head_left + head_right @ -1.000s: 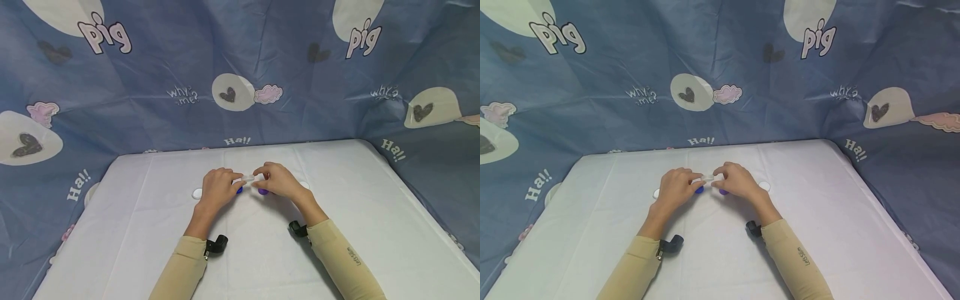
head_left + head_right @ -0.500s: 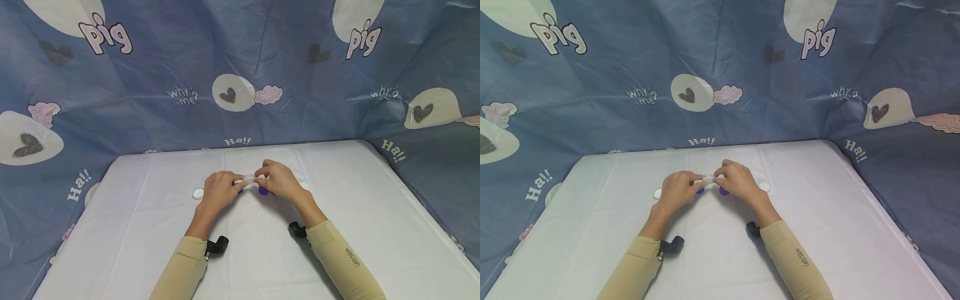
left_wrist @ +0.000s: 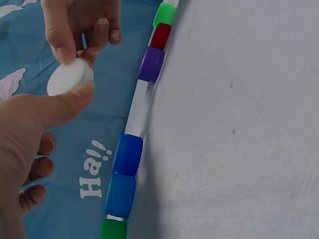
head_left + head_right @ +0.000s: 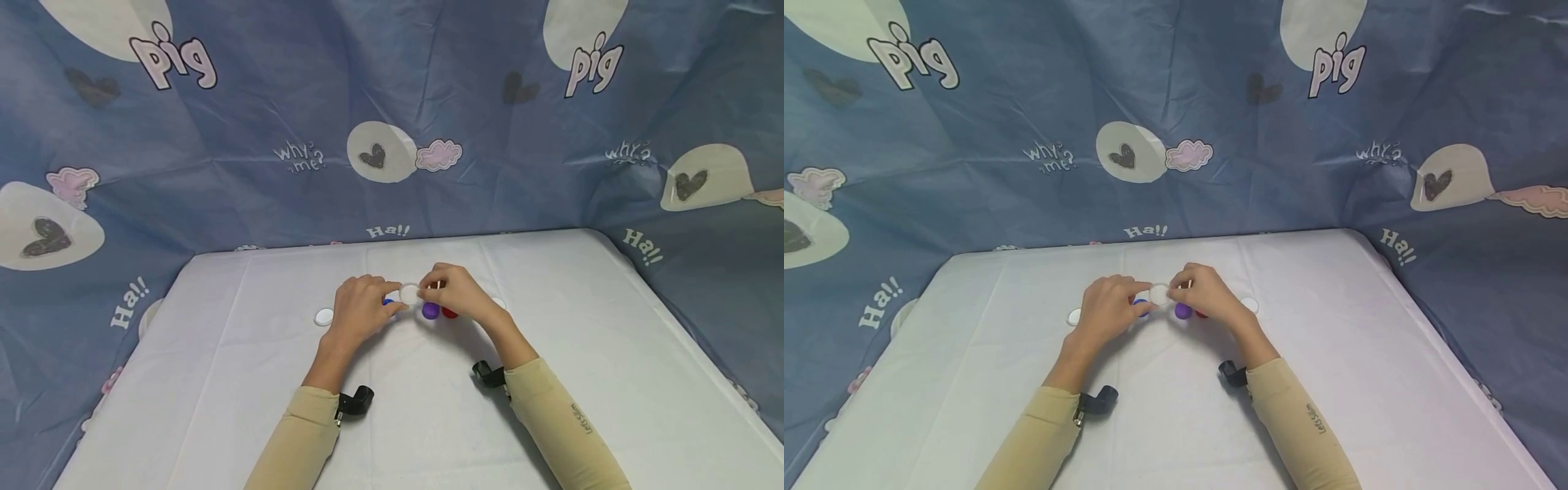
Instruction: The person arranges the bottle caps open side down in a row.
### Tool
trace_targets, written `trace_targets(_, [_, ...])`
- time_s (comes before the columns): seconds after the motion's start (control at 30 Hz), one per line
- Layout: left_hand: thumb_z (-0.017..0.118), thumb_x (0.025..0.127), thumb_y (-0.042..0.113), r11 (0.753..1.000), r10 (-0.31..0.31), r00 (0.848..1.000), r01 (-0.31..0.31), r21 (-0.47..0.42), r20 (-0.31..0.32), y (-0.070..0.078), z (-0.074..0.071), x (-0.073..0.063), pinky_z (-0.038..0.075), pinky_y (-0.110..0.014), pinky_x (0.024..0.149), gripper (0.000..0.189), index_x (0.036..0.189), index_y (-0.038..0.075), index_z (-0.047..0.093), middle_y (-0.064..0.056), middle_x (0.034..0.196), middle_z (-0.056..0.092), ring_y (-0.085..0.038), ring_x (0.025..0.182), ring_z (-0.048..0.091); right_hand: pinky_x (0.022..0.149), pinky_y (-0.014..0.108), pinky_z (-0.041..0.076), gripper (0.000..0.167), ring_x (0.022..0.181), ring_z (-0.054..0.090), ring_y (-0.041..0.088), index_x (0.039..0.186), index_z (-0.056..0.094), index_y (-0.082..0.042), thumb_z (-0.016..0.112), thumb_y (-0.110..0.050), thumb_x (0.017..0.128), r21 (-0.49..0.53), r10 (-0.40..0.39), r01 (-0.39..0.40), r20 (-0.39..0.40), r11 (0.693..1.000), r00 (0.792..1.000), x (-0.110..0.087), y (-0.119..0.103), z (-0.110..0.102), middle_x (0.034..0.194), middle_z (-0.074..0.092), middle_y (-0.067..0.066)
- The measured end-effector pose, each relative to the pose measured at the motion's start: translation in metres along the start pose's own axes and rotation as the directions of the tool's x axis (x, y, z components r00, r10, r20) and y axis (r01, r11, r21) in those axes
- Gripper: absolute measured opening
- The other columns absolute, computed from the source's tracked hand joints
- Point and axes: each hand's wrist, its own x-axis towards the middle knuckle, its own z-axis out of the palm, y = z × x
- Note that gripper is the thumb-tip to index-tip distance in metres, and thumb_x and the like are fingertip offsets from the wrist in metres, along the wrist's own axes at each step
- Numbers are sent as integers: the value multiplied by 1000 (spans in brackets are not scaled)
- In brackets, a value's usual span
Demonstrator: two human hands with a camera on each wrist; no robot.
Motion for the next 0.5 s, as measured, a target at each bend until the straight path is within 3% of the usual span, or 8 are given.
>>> trace_targets(0.13, [82, 76, 47, 999, 35, 998, -34, 12, -60, 1, -1, 0, 52, -35, 75, 46, 119, 32, 73, 9, 91, 76, -13, 82, 68, 73, 32, 46, 11, 79, 57, 20, 88, 79, -13, 72, -21, 86, 42, 53, -54, 21, 998, 998, 0, 2, -2, 84, 66, 2])
trace_targets(0.33, [84, 76, 41, 996, 93, 994, -92, 15, -58, 3, -1, 0, 48, -32, 70, 44, 118, 33, 73, 9, 69, 61, -10, 66, 56, 77, 31, 46, 14, 84, 58, 19, 91, 79, -11, 70, -22, 86, 83, 120, -127, 84, 988, 989, -1, 6, -3, 90, 69, 4])
trace_targets(0.5, [85, 74, 40, 995, 97, 994, -97, -7, -41, 2, 1, 0, 45, -30, 65, 42, 114, 32, 75, 9, 66, 60, -8, 63, 51, 78, 31, 45, 16, 86, 57, 19, 91, 79, -12, 69, -23, 87, 85, 128, -137, 109, 987, 986, 0, 7, -3, 91, 69, 5])
